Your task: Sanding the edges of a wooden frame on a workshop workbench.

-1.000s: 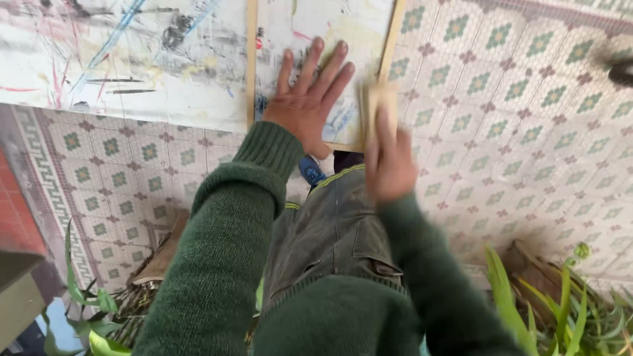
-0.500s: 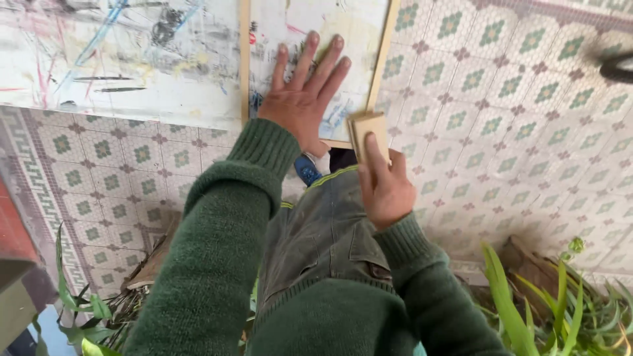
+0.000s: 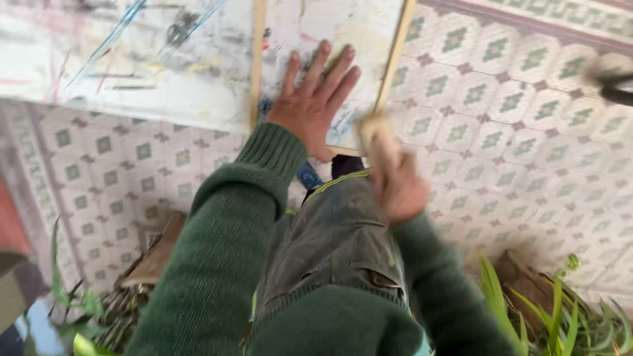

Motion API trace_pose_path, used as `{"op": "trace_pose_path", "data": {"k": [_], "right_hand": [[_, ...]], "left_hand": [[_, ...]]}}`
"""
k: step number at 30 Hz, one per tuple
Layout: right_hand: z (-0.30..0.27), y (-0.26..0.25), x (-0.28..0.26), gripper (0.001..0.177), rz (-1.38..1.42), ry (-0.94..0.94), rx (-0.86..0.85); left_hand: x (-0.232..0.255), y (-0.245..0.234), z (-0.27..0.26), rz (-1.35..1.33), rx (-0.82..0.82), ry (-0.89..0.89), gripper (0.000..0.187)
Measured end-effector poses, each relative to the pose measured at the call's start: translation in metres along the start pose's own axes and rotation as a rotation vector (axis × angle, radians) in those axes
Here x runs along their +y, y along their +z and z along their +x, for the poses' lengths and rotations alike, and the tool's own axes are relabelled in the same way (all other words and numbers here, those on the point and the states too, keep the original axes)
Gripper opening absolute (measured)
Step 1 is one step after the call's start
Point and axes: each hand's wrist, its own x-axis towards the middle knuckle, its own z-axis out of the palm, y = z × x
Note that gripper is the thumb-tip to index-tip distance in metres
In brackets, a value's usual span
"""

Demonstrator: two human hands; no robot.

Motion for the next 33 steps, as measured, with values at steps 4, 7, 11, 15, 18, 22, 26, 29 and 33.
{"op": "trace_pose_path", "data": {"k": [4,7,11,15,18,22,26,29,33], "right_hand": [[0.131,-0.023,0.024,0.045,-0.095,-0.267,0.392],[0.138,0.002,0.034,0.041,0.146,-0.274,0.343],[0.037,0.014,0.017,0.050,0.005,-0.185,0.326],[0.088,0.019,0.038,0.047,-0.241,-0.251,0.348],[0.166,-0.041,0.009,0.044,0.131,-0.231,0.304],[0.111,0.003,0.021,0.040,0.077,-0.233,0.396],[0.052,-0.013,-0.005,0.051,0.016,-0.101,0.101],[0.118,-0.003,0.027,0.047,0.006,-0.128,0.114],[0.176,-0.034,0.031,0.037,0.098,-0.295,0.363]], "left_hand": [[0.005,-0.014,0.005,0.052,-0.031,-0.002,0.156],[0.002,-0.007,-0.003,0.056,-0.094,-0.038,0.159],[0.001,-0.017,0.010,0.101,-0.084,-0.010,0.156],[0.003,-0.025,0.012,0.066,-0.237,-0.041,0.157],[0.005,-0.020,0.003,0.030,-0.112,-0.046,0.153],[0.006,-0.016,0.003,0.044,-0.088,-0.018,0.152],[0.002,-0.021,0.008,0.030,-0.138,-0.046,0.149],[0.003,-0.021,0.002,0.017,-0.134,-0.045,0.148],[0.005,-0.022,0.002,-0.004,-0.097,-0.038,0.148]]}}
